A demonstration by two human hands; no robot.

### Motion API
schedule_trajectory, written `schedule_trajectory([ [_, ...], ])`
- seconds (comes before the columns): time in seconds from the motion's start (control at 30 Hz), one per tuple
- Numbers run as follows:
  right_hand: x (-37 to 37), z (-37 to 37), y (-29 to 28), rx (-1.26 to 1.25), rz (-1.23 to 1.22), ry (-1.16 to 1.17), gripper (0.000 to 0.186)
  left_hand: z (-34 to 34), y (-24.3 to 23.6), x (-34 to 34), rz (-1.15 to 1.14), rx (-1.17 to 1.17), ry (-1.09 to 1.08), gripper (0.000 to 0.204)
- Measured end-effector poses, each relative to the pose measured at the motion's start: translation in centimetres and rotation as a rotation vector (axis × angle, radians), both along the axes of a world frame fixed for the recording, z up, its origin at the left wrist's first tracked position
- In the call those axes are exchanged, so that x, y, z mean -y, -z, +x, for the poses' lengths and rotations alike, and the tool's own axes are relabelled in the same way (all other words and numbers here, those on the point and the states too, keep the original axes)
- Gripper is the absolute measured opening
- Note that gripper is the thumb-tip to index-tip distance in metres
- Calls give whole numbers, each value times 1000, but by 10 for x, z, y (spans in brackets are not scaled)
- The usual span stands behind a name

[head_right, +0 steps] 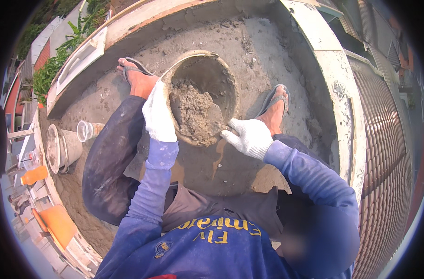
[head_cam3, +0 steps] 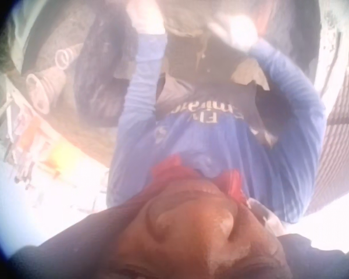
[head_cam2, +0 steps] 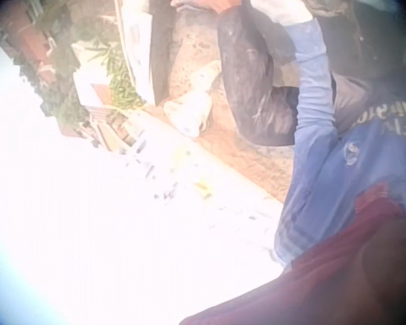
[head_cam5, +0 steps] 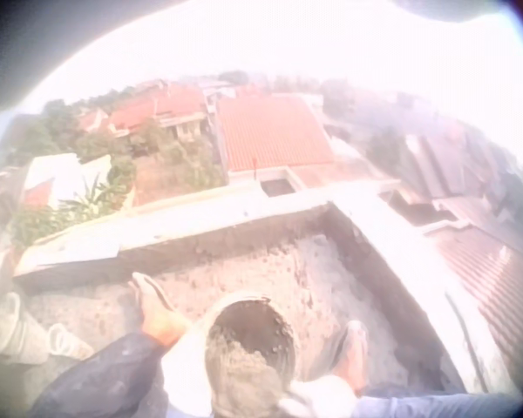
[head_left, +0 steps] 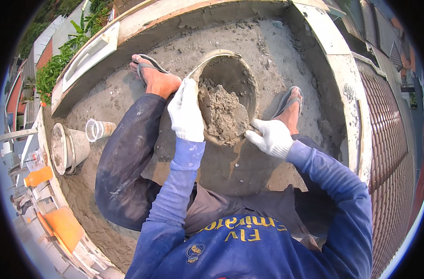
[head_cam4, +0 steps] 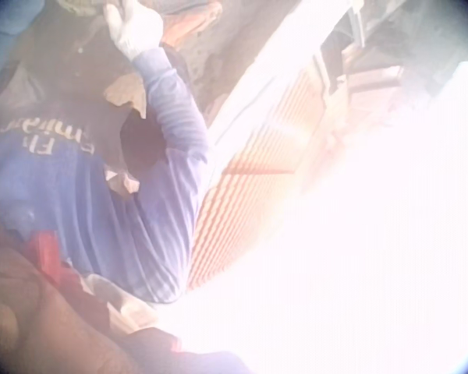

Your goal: The person scoops wet cement from a bucket using a trowel and spreads it onto a rooftop surface. They repeatedly transfer cement and smooth the area to create a level finish.

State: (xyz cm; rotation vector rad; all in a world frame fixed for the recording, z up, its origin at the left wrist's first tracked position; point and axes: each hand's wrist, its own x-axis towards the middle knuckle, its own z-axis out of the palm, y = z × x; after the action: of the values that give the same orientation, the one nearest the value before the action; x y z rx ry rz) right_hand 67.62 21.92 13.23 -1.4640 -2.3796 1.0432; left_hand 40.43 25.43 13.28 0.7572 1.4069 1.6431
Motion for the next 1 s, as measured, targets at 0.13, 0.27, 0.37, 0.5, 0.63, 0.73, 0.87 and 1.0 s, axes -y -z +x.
schedule_trajectory([
  [0.13, -2, 14, -20, 10, -11, 99, 42, -15, 43, -9, 91, -167, -73, 38],
  [0.27, -18, 44, -64, 97, 92, 199, 46, -14, 5, -11, -90, 259, -21, 45],
  [0.37, -28, 86, -104, 259, -34, 248, 50, -26, 7, -13, -126, 231, -9, 52],
  [0.5, -16, 136, -115, 220, -112, 379, 45, -47, 10, -14, -150, 249, -48, 55],
  [0.63, -3, 173, -56, -1, -382, 661, 41, -52, 16, -13, -151, 272, 18, 55],
  [0.73, -34, 184, -5, -273, -499, 859, 39, -53, 10, -8, -140, 236, 19, 54],
  [0.87, -103, 216, 34, -521, -555, 1151, 39, -30, -8, -8, -227, 285, -4, 55],
  [1.0, -109, 215, 23, -647, -563, 1175, 39, -35, -8, -4, -220, 229, -46, 56],
])
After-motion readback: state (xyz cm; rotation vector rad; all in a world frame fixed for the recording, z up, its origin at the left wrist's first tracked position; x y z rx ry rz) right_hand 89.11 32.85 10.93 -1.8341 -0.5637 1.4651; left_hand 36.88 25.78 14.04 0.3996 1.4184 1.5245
